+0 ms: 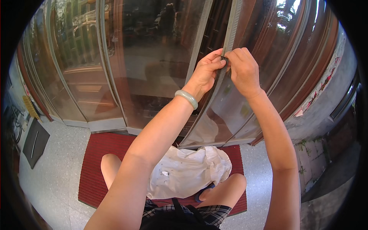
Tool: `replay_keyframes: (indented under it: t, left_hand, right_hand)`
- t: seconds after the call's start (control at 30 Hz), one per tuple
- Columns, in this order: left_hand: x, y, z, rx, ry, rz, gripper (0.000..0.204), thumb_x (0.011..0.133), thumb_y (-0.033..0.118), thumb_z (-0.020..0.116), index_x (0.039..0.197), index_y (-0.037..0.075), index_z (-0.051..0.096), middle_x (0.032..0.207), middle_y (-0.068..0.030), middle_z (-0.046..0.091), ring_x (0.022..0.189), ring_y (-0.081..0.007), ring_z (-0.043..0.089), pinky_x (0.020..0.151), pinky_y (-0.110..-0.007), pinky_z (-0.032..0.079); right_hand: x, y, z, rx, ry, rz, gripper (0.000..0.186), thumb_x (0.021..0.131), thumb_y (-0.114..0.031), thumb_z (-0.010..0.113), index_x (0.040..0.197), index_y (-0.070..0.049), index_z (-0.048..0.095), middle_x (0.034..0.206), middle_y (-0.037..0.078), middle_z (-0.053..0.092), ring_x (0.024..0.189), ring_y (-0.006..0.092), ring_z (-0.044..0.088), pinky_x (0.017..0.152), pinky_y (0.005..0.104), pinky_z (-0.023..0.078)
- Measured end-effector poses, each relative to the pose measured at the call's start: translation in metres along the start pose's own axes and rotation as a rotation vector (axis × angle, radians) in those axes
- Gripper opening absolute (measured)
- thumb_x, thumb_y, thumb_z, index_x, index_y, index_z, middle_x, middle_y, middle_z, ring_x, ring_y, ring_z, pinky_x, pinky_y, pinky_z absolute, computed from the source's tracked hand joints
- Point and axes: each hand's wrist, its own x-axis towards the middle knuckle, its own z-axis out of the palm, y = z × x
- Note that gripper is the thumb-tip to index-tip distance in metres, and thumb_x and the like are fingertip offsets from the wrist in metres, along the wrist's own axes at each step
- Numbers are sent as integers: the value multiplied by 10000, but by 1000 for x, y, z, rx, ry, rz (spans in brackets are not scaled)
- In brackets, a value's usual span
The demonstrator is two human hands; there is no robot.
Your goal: The recorder is applying adhesive tape to a plastic strip on a sliding door curtain and trimming it with a utility knife.
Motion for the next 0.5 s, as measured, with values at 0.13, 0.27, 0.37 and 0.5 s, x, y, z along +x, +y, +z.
replay_keyframes:
  t: [0.13,0.27,0.37,0.5]
  left_hand:
    - [-2,-1,4,7,-21,13,496,868,-34,631,1339,0,481,1130,-85,662,1015,-175,634,885,-306,495]
    - [-4,1,7,14,-65,0,527,861,-53,621,1362,-2,463,1206,-121,640,1046,-194,634,894,-311,494]
    - [-7,1,6,24,-61,8,533,856,-66,613,1364,3,464,1231,-122,631,1057,-194,630,900,-307,492]
    - [-8,0,7,31,-25,12,531,851,-89,592,1360,8,472,1217,-96,635,1068,-168,617,921,-296,483]
  right_hand:
    - [2,8,-6,77,29,92,254,648,49,652,880,-47,619,807,61,544,785,253,550,656,362,487]
    - [19,18,-8,10,113,39,261,640,36,660,884,-49,622,810,59,549,797,254,555,658,359,492]
    - [21,13,-6,-12,65,28,269,624,41,661,874,-49,619,810,55,553,797,256,554,656,354,493]
    - [11,8,-3,-35,36,-2,285,606,50,662,868,-50,615,809,50,549,788,250,548,652,350,491]
